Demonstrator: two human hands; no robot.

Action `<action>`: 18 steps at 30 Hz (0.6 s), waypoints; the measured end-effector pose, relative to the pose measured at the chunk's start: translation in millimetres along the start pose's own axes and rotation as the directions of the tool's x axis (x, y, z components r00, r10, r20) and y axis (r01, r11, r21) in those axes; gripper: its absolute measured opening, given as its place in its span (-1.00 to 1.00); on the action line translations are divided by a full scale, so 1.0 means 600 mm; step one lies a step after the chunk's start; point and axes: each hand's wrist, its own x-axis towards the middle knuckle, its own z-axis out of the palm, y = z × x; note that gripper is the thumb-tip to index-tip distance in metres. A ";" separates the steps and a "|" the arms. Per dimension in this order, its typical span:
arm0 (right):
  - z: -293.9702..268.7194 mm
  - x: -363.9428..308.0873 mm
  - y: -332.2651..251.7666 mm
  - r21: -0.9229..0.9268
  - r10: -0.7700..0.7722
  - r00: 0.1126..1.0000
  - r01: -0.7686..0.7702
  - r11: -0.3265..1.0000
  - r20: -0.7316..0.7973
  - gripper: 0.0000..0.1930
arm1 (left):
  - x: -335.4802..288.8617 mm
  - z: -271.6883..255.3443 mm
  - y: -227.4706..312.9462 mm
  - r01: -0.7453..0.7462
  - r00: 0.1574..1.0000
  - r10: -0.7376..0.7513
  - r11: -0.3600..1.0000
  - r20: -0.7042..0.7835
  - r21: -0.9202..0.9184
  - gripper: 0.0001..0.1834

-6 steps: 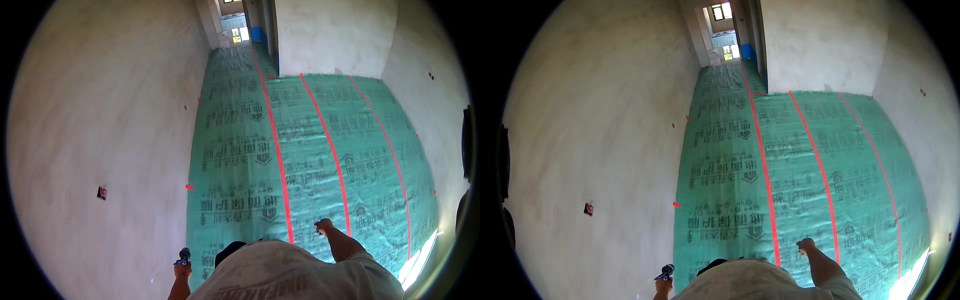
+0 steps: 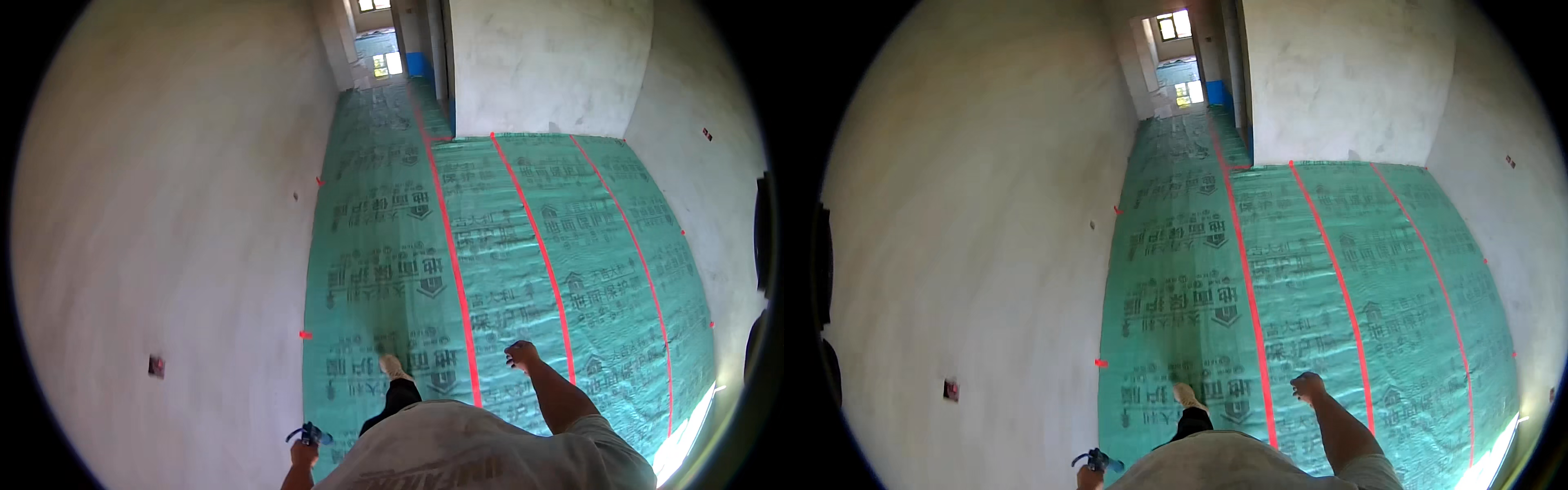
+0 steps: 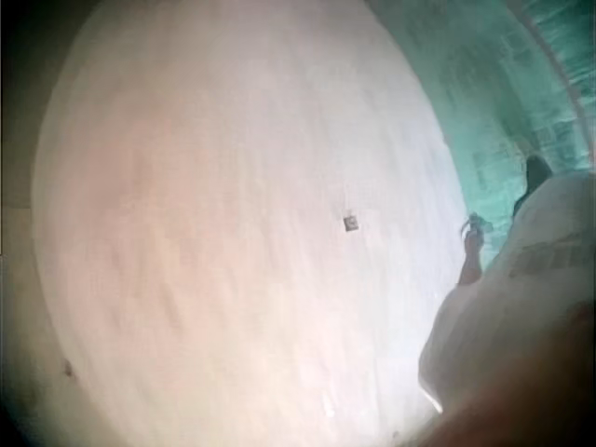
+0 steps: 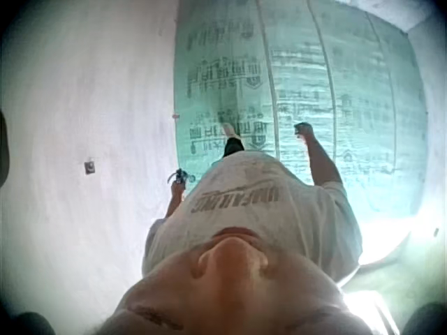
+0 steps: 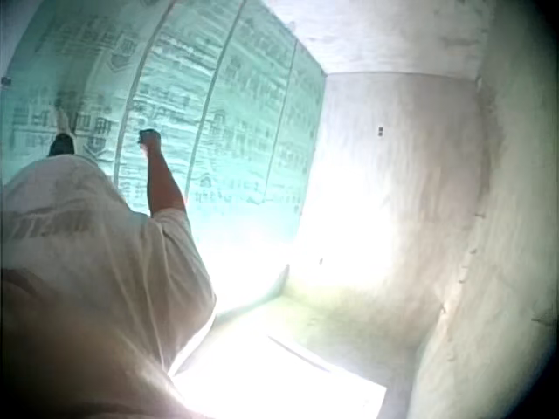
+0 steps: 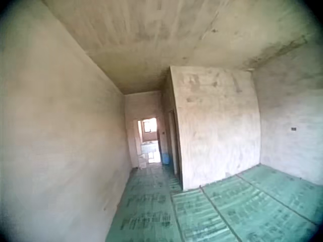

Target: The person walks through a room under construction and applies sealant along the edges of window frames using a caulking gun. The person moves between windows, opens them, and applies sealant to the frame joints.

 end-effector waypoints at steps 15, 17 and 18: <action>-0.027 0.208 -0.288 0.507 0.723 0.612 -0.534 0.677 -0.320 -0.86 | 0.731 -0.245 0.669 0.399 0.717 -0.228 0.909 0.659 -0.120 -0.92; -0.042 0.307 -0.331 0.520 0.744 0.589 -0.548 0.655 -0.316 -0.87 | 0.794 -0.299 0.791 0.274 0.785 -0.126 0.949 0.606 -0.158 -0.80; -0.061 0.356 -0.343 0.528 0.743 0.586 -0.539 0.656 -0.325 -0.88 | 0.834 -0.316 0.849 0.251 0.790 -0.043 0.933 0.612 -0.259 -0.54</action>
